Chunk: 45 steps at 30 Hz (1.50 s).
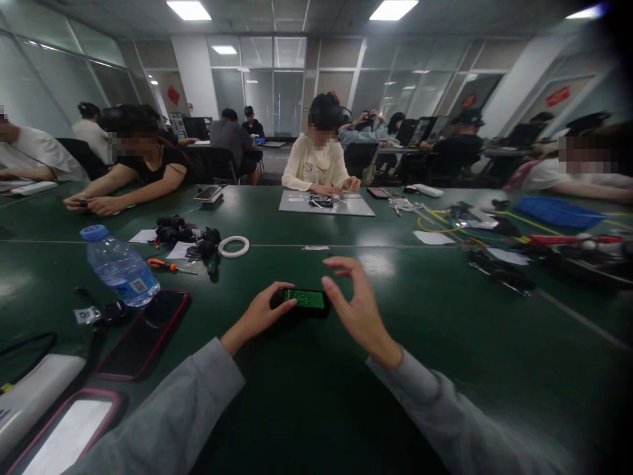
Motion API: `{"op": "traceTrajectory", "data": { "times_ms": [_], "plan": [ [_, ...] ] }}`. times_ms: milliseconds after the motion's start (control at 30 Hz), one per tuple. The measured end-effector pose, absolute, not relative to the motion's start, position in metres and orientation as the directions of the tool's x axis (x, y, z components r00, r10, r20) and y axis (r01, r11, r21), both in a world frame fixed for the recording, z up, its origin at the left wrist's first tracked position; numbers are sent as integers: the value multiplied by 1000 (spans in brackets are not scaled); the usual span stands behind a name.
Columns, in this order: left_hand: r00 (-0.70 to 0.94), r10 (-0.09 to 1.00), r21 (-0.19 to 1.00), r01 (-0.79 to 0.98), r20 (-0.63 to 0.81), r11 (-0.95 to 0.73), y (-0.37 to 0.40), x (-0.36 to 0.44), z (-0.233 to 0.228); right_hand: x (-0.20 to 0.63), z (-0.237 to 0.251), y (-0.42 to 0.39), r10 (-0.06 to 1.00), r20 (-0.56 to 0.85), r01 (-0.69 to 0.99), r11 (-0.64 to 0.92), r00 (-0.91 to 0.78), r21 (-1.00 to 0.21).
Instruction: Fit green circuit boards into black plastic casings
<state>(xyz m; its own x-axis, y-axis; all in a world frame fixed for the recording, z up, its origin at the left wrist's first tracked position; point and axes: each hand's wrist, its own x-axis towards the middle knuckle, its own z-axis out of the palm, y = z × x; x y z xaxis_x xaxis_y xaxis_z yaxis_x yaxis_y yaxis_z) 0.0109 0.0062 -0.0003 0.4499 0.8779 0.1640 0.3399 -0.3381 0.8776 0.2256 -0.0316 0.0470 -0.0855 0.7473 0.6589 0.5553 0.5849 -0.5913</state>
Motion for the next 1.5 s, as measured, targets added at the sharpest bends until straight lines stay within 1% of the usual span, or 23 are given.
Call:
{"op": "traceTrajectory", "data": {
  "times_ms": [167, 333, 467, 567, 667, 767, 900, 1100, 1333, 1500],
  "plan": [
    [455, 869, 875, 320, 196, -364, 8, 12, -3, 222, -4, -22, 810, 510, 644, 558, -288, -523],
    [459, 859, 872, 296, 228, -390, 9, 12, -7, 228, -18, -19, 863, 416, 675, 491, -288, -550],
    [403, 879, 854, 331, 256, -401, 11, 12, -10, 230, -19, -19, 857, 428, 697, 493, -286, -520],
    [366, 890, 836, 367, 272, -407, 12, 13, -11, 228, -22, -21, 831, 470, 746, 510, -298, -428],
    [323, 904, 851, 353, 280, -390, 12, 14, -13, 224, -20, -25, 796, 506, 790, 528, -332, -312],
    [292, 914, 876, 310, 281, -368, 13, 14, -15, 222, -16, -30, 774, 509, 792, 555, -377, -256],
    [276, 920, 897, 265, 279, -352, 15, 14, -18, 222, -13, -34, 775, 493, 775, 569, -394, -275],
    [225, 934, 893, 296, 278, -338, 13, 14, -19, 222, -13, -37, 771, 479, 742, 596, -420, -308],
    [174, 943, 894, 308, 283, -325, 13, 14, -19, 217, -10, -43, 752, 453, 733, 627, -479, -264],
    [195, 943, 873, 364, 269, -325, 12, 13, -15, 216, -9, -43, 749, 452, 718, 636, -485, -284]
  ]
}}
